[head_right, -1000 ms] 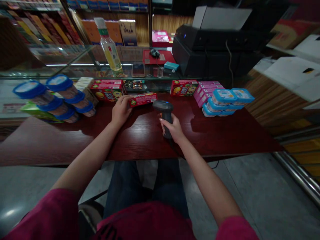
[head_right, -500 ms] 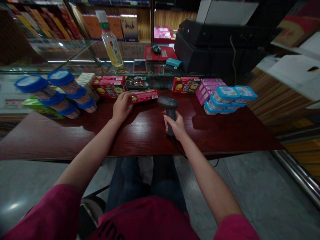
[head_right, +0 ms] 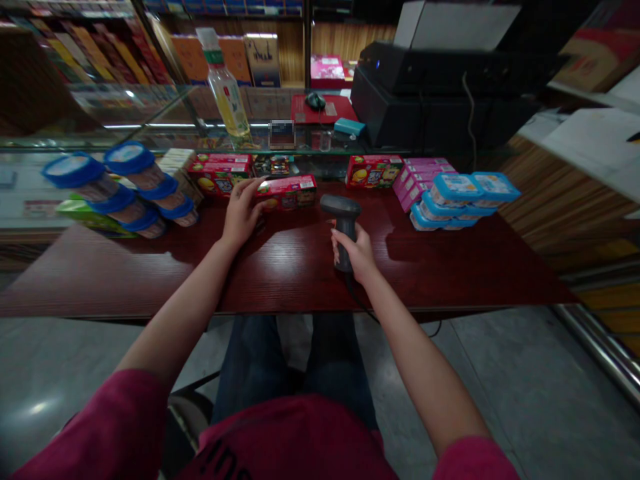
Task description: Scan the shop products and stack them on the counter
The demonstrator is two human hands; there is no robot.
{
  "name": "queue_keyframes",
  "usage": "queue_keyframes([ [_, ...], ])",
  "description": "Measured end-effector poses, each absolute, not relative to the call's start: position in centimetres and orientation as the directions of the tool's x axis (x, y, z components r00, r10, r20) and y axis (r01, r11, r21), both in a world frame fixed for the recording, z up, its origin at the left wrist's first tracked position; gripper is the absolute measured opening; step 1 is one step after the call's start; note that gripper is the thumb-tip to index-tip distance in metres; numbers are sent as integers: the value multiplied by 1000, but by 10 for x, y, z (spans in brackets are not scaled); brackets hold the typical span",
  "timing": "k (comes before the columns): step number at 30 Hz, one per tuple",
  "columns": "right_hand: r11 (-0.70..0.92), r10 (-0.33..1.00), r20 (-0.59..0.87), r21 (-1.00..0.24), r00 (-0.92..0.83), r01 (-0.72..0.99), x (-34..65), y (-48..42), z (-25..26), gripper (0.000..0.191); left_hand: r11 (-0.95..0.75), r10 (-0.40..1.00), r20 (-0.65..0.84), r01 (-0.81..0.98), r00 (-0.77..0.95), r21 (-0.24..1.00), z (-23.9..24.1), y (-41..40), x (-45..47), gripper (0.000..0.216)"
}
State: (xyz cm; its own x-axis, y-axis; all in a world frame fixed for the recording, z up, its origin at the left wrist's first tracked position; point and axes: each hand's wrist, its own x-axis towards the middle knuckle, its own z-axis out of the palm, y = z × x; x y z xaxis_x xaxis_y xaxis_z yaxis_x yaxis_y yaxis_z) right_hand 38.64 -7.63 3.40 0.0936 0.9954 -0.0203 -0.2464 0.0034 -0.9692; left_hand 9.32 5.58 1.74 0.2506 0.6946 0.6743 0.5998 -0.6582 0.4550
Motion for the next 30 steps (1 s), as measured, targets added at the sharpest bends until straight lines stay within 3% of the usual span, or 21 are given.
queue_keyframes([
  [6,10,996,-14,-964,91,-264,390,-76,35,49,-627,726,634,637,268,448,20,52,43,43],
  [11,-13,997,-33,-959,65,-283,386,-76,39,46,-540,756,615,745,225,391,36,30,38,56],
  [17,-41,999,-33,-947,-32,-318,374,-59,41,45,-536,749,595,795,292,284,48,12,97,69],
  [22,-59,996,-28,-925,-86,-376,355,-28,38,45,-525,768,563,803,305,282,39,21,110,58],
  [30,-77,992,-33,-923,-121,-378,345,-10,37,43,-394,798,592,841,112,371,31,35,70,57],
])
